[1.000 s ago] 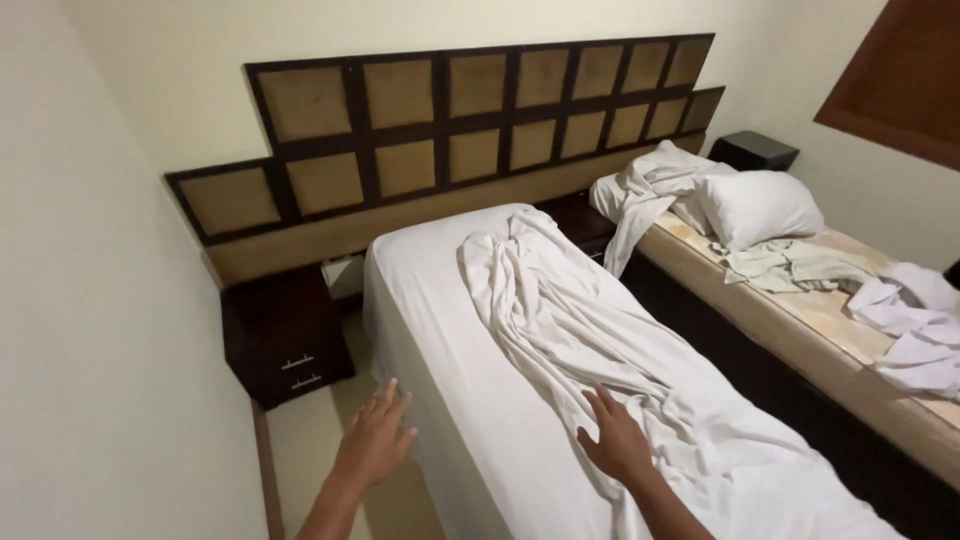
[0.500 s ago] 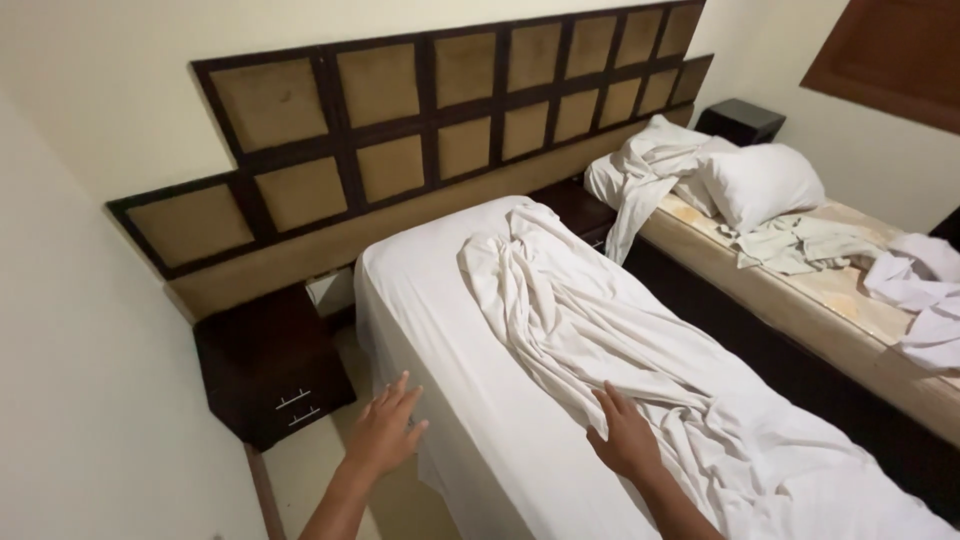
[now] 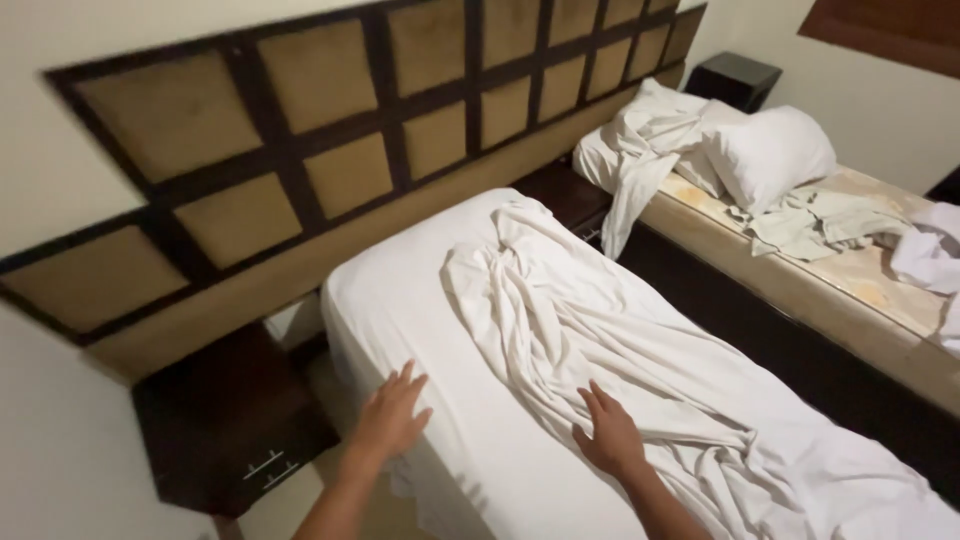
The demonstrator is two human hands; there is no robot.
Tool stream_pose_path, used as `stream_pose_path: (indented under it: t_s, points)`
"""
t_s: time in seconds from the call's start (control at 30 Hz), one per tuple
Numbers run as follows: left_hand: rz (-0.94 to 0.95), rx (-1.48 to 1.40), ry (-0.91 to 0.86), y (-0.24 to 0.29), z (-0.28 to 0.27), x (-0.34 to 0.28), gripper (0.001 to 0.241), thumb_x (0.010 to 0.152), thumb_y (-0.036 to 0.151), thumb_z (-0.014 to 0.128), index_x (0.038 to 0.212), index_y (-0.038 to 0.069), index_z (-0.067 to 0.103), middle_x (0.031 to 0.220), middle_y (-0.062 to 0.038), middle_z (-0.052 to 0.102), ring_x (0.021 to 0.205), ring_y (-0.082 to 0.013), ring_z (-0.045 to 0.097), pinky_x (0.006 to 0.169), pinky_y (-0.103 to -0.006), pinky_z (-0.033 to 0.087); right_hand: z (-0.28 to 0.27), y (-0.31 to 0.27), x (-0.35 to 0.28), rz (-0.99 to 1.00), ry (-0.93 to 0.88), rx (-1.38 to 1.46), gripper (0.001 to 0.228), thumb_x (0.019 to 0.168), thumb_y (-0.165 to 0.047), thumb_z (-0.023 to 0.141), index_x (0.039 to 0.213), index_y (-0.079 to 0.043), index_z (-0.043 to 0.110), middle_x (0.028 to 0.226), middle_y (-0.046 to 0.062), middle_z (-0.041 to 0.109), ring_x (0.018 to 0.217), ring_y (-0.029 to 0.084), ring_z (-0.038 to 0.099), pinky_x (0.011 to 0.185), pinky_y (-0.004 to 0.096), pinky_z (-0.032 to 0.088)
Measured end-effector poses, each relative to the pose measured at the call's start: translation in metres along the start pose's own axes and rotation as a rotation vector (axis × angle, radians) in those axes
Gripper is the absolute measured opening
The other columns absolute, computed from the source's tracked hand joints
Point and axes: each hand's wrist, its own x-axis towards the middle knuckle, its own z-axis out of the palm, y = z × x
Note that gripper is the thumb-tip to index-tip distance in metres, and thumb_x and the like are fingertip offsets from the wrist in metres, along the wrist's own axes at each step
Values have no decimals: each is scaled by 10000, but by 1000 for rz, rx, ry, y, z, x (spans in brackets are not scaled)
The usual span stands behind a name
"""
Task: The person spreads a white sheet over a mattress, smoothing it out and tucking the edges under the mattress. They work along the sides and corners of the bed to secure the sheet in place.
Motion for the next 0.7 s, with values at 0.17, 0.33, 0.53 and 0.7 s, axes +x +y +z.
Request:
stream_pose_path:
  t_s: [0.17,0.33,0.53,0.7]
  points:
    - [30,46,-24,-23,5,80,604,961,376,632,1500,172,454,1665,-91,258,1494,-365,320,1198,-481,305,15,13,62,-24,-3,0,697,829,-283,752,1462,-159,490,1586,127,385,1374,354,468,1108,451,425]
    - [8,60,-103,-35,2,129,612,954,361,633,1500,173,432,1665,-91,241,1493,-351,311,1195,-476,286,29,20,105,16,-52,-5,680,825,-280,751,1439,-152,489,1575,126,401,1361,359,470,1101,453,428]
    - [84,56,-140,-55,14,176,581,967,351,640,1487,163,463,1659,-108,271,1497,-355,316,1189,-466,299,46,15,132,87,-63,5,681,823,-307,742,1436,-149,489,1582,109,411,1367,334,484,1113,439,440]
    - [117,75,-257,-79,42,229,572,957,342,650,1473,170,473,1658,-93,272,1508,-344,305,1194,-460,297,82,11,152,255,-184,3,683,855,-300,727,1466,-179,447,1607,71,364,1415,309,419,1131,441,402]
